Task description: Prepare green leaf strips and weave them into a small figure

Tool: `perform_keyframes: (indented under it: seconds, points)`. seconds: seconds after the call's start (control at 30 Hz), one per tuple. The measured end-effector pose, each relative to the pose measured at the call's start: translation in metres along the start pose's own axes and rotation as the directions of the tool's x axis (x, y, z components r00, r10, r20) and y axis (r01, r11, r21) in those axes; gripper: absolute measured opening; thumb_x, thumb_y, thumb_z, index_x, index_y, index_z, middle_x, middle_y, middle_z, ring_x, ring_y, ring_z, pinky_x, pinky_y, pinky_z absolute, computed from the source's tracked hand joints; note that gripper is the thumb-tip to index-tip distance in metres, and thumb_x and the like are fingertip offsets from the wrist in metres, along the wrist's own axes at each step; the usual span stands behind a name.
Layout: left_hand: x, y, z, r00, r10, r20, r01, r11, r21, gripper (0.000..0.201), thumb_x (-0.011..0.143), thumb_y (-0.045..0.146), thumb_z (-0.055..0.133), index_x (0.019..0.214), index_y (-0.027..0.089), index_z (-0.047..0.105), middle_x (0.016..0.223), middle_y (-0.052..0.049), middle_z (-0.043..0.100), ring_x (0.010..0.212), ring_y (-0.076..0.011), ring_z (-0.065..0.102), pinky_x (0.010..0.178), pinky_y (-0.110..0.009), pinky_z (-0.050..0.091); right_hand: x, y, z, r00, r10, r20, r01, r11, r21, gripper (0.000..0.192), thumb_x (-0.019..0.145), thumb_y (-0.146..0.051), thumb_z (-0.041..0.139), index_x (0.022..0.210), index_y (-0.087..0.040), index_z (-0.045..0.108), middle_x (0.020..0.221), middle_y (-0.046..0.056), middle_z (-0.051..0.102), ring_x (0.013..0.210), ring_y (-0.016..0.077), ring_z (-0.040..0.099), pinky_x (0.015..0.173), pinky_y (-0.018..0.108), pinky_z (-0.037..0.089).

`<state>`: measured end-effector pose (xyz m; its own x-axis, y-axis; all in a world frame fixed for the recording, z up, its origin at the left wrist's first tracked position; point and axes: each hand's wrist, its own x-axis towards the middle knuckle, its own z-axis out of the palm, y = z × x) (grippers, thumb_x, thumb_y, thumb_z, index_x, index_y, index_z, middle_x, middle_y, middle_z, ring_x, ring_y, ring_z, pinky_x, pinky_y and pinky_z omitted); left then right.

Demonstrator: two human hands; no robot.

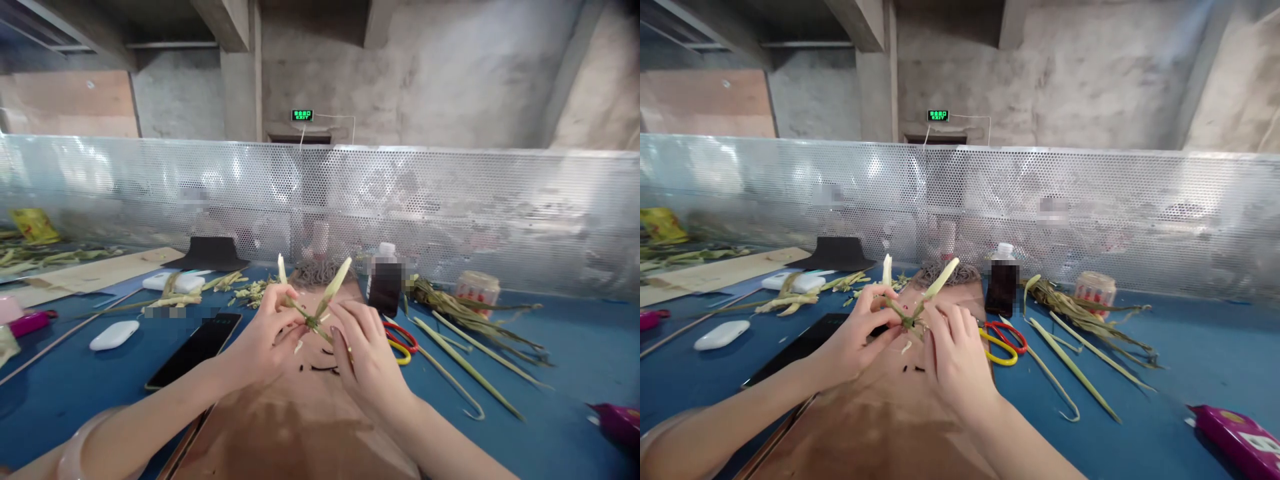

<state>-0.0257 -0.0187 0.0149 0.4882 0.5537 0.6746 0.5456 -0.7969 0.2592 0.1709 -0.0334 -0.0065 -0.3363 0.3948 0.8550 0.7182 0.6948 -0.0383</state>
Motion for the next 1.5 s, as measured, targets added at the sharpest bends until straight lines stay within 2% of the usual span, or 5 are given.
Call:
perform_keyframes:
  seconds: [0.23, 0.7, 1.07, 1.33, 1.5]
  points:
    - [0.001, -0.016, 0.004, 0.995, 0.100, 0.021, -0.102, 0.982, 0.157, 0.013, 0.089, 0.015, 0.045, 0.093, 0.020, 0.056, 0.103, -0.005, 0.037, 0.087, -0.0149, 0.049, 0.081, -0.035, 0.048, 0.004, 0.012, 0.008, 0.984, -0.171, 0.055, 0.175, 0.980, -0.089, 0.019, 0.092, -0.019, 0.044, 0.106, -0.016, 0.058, 0.101, 0.008, 0.064, 0.109, 0.0233, 0.049, 0.099, 0.046, 0.032]
    - [-0.005, 0.009, -0.005, 0.981, 0.040, 0.190, -0.069, 0.987, 0.144, 0.016, 0.091, 0.017, 0.036, 0.091, 0.019, 0.052, 0.071, -0.001, 0.060, 0.062, -0.0147, 0.057, 0.056, -0.025, 0.039, 0.006, 0.008, -0.009, 0.925, -0.187, 0.332, 0.217, 0.975, -0.055, 0.026, 0.091, -0.016, 0.032, 0.108, -0.014, 0.052, 0.092, 0.008, 0.063, 0.062, 0.0155, 0.059, 0.045, 0.025, 0.038]
    - [-0.005, 0.013, -0.010, 0.974, 0.049, 0.221, -0.067, 0.995, 0.076, 0.017, 0.090, 0.017, 0.037, 0.095, 0.020, 0.053, 0.066, 0.002, 0.059, 0.053, -0.0110, 0.051, 0.051, -0.024, 0.036, 0.002, 0.011, -0.010, 0.931, -0.270, 0.245, 0.290, 0.956, -0.051, 0.031, 0.093, -0.019, 0.033, 0.119, -0.011, 0.050, 0.077, 0.007, 0.067, 0.055, 0.0154, 0.061, 0.044, 0.024, 0.039]
    - [-0.008, 0.013, 0.001, 0.964, 0.077, -0.255, -0.018, 0.974, 0.226, 0.018, 0.085, 0.024, 0.051, 0.102, 0.020, 0.047, 0.108, -0.009, 0.054, 0.104, -0.0244, 0.048, 0.090, -0.047, 0.033, -0.002, -0.001, 0.009, 0.998, 0.067, -0.014, -0.067, 0.998, -0.003, 0.025, 0.094, -0.023, 0.033, 0.082, -0.016, 0.053, 0.049, -0.001, 0.056, 0.036, 0.0119, 0.052, 0.039, 0.021, 0.030]
    - [-0.006, 0.027, 0.004, 0.967, -0.242, 0.082, 0.250, 0.963, -0.105, 0.022, 0.090, 0.037, 0.044, 0.077, 0.020, 0.049, 0.070, 0.001, 0.057, 0.070, -0.0161, 0.054, 0.067, -0.033, 0.042, -0.007, -0.012, 0.016, 0.998, 0.034, -0.057, -0.037, 0.998, -0.052, 0.024, 0.092, -0.022, 0.031, 0.079, -0.018, 0.051, 0.049, -0.001, 0.054, 0.037, 0.0125, 0.050, 0.041, 0.022, 0.022]
